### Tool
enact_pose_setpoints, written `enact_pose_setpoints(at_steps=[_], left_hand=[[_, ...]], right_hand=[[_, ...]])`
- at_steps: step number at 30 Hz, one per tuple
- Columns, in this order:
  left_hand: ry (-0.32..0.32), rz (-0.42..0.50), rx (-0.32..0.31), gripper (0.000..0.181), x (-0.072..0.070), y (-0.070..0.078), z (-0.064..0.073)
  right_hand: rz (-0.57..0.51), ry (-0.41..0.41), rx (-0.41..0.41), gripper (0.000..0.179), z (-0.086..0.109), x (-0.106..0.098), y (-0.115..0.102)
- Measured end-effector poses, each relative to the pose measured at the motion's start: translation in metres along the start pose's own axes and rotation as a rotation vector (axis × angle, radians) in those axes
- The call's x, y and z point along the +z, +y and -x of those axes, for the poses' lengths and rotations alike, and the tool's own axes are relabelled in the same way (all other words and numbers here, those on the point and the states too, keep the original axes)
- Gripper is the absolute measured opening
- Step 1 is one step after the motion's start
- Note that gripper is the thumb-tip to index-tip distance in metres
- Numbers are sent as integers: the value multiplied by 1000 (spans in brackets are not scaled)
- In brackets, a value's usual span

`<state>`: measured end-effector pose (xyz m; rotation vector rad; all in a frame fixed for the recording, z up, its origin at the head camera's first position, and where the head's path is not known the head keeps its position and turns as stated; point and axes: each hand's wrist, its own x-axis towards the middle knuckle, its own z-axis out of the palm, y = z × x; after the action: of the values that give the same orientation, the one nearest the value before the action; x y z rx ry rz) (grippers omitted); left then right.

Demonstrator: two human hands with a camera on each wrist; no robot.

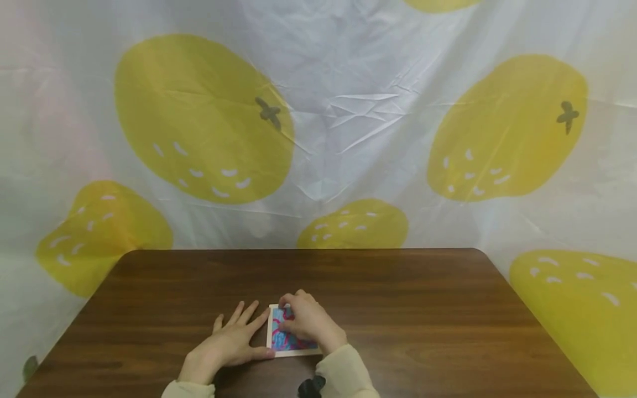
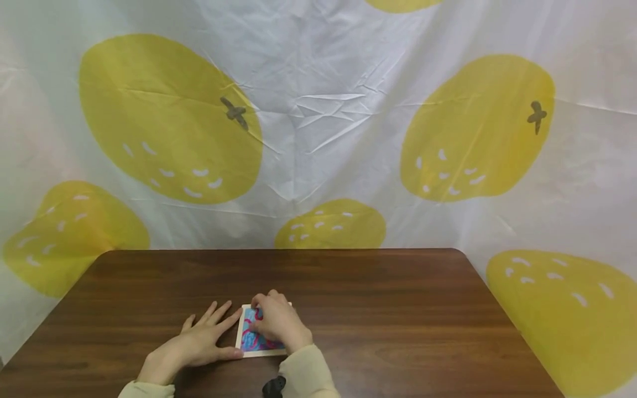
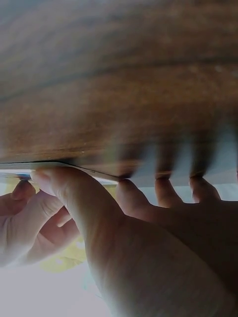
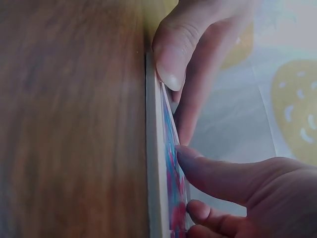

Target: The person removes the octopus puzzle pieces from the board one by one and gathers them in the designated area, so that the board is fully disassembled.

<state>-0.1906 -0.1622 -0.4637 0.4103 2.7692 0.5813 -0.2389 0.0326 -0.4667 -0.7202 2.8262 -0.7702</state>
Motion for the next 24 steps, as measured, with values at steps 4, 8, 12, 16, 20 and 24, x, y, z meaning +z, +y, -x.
enact_pose_setpoints(at_steps=[4, 8, 12, 16, 20, 24], left_hand=[[6, 0, 6, 92, 1, -1, -1], [12, 3, 9, 92, 0, -1, 0], [8, 7, 2, 92, 0, -1, 0], [10, 3, 0, 92, 0, -2, 0], [6, 2, 0, 93, 0, -3, -1], [5, 5, 4, 93, 1, -3, -1]], right_hand=[[-5, -12, 36, 35, -1, 1, 0], [-14, -11, 46, 36, -2, 0, -1], [-21, 3, 37, 38, -2, 1, -2], [-54, 14, 28, 38, -1, 1, -3], [-117, 21, 4, 37, -1, 0, -4], [-166, 50, 15, 27, -2, 2, -6]])
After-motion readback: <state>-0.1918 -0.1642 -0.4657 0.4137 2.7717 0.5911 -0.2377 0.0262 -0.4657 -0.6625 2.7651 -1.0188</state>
